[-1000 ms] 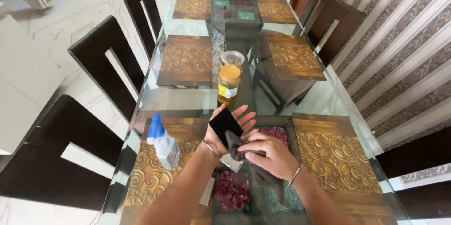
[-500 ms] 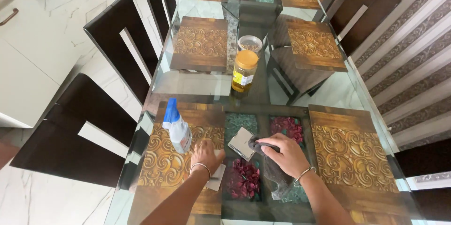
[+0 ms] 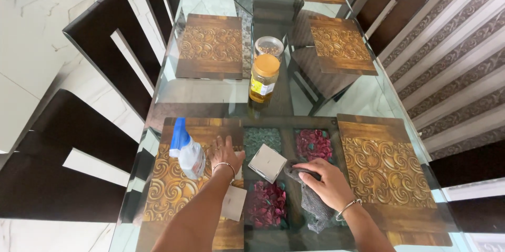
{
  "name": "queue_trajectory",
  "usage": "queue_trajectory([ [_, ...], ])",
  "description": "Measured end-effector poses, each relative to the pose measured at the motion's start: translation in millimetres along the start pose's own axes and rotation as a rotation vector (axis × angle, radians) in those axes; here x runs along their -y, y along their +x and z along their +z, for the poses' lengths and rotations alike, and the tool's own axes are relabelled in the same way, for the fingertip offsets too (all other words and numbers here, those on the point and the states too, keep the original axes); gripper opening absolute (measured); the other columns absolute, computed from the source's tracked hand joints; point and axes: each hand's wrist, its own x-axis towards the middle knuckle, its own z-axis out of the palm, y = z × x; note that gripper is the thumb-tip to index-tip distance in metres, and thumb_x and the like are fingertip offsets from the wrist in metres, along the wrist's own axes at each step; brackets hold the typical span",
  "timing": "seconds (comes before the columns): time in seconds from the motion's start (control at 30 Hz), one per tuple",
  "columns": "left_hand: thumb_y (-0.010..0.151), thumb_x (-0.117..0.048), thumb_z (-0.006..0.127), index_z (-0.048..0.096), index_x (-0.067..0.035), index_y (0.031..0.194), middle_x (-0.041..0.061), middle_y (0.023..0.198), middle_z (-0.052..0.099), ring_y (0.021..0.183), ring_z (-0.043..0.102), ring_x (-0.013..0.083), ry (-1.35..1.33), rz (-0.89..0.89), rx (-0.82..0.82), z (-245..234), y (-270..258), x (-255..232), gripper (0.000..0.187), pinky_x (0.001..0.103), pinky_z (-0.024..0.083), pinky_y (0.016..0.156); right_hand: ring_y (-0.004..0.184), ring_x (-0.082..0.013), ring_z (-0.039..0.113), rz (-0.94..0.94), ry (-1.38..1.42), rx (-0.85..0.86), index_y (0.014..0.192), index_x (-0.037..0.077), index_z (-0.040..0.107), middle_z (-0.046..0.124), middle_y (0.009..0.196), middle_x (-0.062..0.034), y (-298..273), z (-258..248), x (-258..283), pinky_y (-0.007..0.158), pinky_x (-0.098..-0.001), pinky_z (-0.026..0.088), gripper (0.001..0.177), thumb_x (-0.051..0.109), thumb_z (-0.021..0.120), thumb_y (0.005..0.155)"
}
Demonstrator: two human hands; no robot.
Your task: Cleaning a glass-topped dining table and decorative items using a spray and a cloth.
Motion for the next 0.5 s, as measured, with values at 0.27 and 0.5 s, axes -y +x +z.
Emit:
queue_trajectory([
  [0.27,0.093,-0.064,0.057,0.032,-0.011,0.155,0.017,0.163,0.033,0.154,0.022,0.0373,-0.04,0.23,-0.074,40,21,-15,0.085,0.054,0.017,0.124,0.086,-0.0213,0.071,0.056,-0.035,-0.092,0.113,0.022,0.079,0.072,0.095,-0.0038,-5,-17,-14,0.074,-0.0333,0.055,0.029,0.031,0.071,0.087],
  [0.5,0.066,-0.074,0.082,0.012,-0.006,0.16,0.017,0.161,0.029,0.153,0.02,0.0328,0.245,0.313,0.39,-33,-43,-99,0.136,0.06,0.011,0.123,0.088,-0.0215,0.073,0.119,0.014,-0.11,0.114,0.019,0.079,0.073,0.097,-0.0054,-12,-25,-21,0.074,-0.0344,0.054,0.032,0.033,0.069,0.087],
])
